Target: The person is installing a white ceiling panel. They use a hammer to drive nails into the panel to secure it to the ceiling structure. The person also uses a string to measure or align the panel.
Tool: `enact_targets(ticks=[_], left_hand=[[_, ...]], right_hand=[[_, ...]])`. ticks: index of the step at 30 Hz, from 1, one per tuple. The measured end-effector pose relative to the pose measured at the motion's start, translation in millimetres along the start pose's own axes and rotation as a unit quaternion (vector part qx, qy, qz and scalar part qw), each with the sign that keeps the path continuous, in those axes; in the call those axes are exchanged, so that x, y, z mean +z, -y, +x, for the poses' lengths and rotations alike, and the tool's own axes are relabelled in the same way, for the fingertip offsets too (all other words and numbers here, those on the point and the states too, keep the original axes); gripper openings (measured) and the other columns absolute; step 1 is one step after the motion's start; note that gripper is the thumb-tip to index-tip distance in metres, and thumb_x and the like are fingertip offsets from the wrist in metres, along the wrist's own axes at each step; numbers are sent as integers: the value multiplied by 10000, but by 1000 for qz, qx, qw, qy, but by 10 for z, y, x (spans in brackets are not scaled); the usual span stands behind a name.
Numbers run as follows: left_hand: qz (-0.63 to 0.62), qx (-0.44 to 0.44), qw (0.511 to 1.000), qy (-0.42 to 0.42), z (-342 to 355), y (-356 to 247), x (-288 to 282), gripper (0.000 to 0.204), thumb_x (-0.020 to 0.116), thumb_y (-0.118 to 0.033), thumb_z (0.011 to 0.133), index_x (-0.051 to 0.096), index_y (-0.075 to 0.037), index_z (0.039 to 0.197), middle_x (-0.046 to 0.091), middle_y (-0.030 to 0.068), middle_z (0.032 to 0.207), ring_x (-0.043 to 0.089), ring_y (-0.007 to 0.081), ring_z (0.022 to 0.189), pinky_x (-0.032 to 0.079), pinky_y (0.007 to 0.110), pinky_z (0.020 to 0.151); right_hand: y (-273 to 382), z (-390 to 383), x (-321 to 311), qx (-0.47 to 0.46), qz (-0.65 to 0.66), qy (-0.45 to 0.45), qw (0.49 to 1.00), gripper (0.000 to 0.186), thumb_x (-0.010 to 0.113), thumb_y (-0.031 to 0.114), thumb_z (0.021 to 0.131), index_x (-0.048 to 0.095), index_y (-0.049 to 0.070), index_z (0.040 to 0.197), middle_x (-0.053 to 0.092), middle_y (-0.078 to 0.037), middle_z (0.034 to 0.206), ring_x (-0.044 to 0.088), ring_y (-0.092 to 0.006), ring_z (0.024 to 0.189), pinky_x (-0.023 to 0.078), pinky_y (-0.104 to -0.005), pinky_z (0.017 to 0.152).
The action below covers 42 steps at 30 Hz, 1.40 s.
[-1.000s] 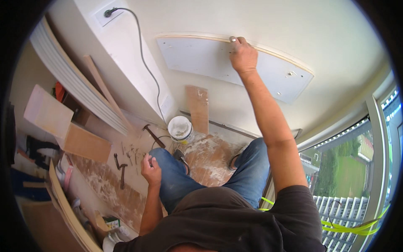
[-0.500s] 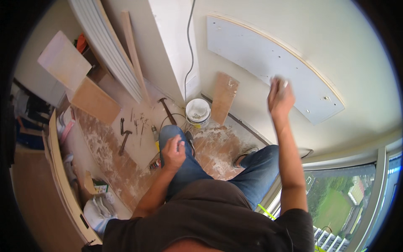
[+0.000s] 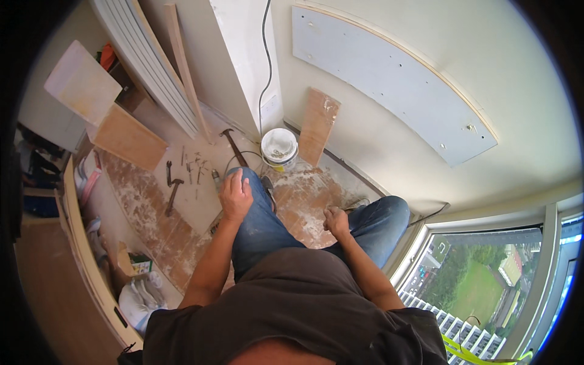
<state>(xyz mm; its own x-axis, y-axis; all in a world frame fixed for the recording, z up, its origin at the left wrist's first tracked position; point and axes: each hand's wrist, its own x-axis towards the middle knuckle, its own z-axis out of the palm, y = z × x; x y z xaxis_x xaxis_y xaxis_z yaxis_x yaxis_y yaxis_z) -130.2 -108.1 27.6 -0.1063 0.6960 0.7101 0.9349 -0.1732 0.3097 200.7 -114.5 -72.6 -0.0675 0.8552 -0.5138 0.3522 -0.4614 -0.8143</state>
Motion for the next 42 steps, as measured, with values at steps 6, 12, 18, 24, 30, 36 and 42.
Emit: enact_targets(ticks=[6, 12, 18, 24, 30, 36, 42], left_hand=[[13, 2, 1000, 11, -39, -17, 88, 371, 686, -83, 816, 608, 33, 1160, 641, 180, 1069, 613, 363, 970, 496, 460, 852], [19, 1, 1000, 21, -66, 41, 120, 380, 691, -90, 809, 608, 31, 1159, 638, 177, 1073, 613, 362, 957, 499, 459, 846], [20, -5, 1000, 11, -78, 55, 156, 375, 697, -89, 803, 614, 28, 1150, 639, 172, 1078, 615, 362, 959, 501, 459, 840], [16, -16, 1000, 17, -81, 49, 150, 385, 705, -89, 800, 615, 25, 1156, 641, 176, 1095, 618, 361, 973, 499, 457, 854], [18, -18, 999, 32, -89, 73, 182, 401, 704, -99, 806, 610, 24, 1176, 639, 183, 1115, 613, 369, 1004, 488, 459, 888], [20, -25, 999, 32, -85, 63, 212, 400, 700, -106, 811, 612, 23, 1180, 636, 184, 1124, 610, 370, 1017, 486, 456, 895], [18, -24, 999, 28, -74, 92, 207, 398, 707, -101, 802, 620, 20, 1171, 639, 184, 1117, 613, 368, 1013, 488, 453, 888]], right_hand=[[-406, 151, 22, -45, -141, -20, 989, 382, 636, 94, 832, 647, -85, 1169, 726, -202, 840, 724, -250, 629, 570, -344, 604], [-306, 72, -7, -39, -145, 47, 988, 467, 644, 21, 741, 662, -63, 1200, 744, -173, 836, 733, -228, 656, 579, -313, 603], [-283, 77, -19, -68, -288, 22, 955, 385, 745, 95, 713, 718, -59, 1065, 739, -153, 778, 736, -194, 650, 579, -307, 648], [-73, 217, -111, 25, -5, -23, 999, 136, 692, 116, 803, 713, -13, 839, 700, -110, 690, 657, -207, 548, 520, -320, 522], [950, 1232, -1178, -64, 530, -68, 843, 116, 559, 159, 987, 605, 67, 1043, 670, -95, 975, 670, -246, 860, 557, -392, 708], [1945, 1552, -1687, -113, 603, -176, 770, 114, 517, 95, 1010, 601, 33, 1058, 677, -73, 987, 669, -207, 918, 532, -387, 837], [2141, 1685, -1698, -98, 661, -180, 722, 101, 528, 46, 996, 582, 2, 1068, 656, -74, 955, 654, -192, 869, 517, -379, 802]])
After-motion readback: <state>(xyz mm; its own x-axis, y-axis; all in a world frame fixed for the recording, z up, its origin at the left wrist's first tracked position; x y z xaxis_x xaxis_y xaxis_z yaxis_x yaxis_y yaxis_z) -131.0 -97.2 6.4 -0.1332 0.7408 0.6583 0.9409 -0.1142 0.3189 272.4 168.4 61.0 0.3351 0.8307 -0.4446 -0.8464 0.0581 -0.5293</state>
